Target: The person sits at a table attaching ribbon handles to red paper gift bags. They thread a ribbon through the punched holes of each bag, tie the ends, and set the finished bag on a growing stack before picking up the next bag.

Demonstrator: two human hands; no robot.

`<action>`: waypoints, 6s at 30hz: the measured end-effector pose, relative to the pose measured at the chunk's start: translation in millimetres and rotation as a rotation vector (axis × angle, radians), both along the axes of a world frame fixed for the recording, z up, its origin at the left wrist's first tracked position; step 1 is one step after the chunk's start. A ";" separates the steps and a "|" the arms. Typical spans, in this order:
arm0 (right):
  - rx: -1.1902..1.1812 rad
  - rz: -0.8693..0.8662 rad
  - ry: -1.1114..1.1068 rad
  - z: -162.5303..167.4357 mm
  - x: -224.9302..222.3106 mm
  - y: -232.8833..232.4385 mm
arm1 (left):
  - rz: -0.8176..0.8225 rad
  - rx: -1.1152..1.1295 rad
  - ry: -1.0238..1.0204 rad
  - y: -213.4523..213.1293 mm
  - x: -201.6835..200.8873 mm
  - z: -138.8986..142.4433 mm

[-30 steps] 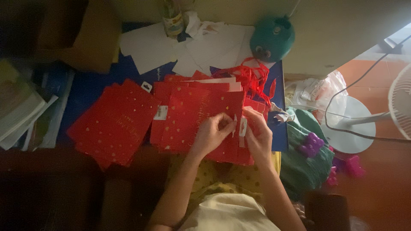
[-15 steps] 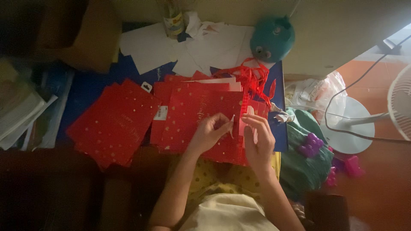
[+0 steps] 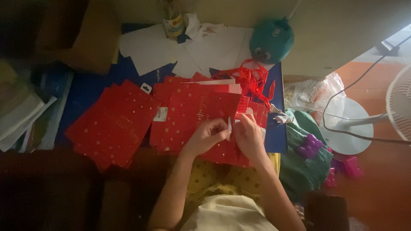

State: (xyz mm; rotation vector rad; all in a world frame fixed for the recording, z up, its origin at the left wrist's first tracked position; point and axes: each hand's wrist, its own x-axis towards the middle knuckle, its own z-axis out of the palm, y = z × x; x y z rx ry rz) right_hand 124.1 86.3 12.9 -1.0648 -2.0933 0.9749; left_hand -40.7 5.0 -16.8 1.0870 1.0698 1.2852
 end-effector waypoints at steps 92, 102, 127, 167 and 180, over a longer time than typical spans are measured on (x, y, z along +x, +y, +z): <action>-0.803 0.015 0.551 -24.2 12.9 17.3 | 0.504 0.176 0.099 21.4 20.2 3.7; -0.696 0.028 0.466 -16.6 10.0 13.0 | 0.600 0.133 -0.077 16.8 21.3 7.4; -0.544 -0.048 0.498 -18.1 3.9 11.3 | 0.321 0.080 0.000 14.3 18.9 3.4; -0.489 -0.061 0.361 -16.6 -0.3 7.4 | 0.593 0.236 0.516 9.2 32.7 6.8; -0.347 -0.112 0.251 -7.3 -3.3 6.4 | 0.568 0.195 0.396 13.3 28.0 8.1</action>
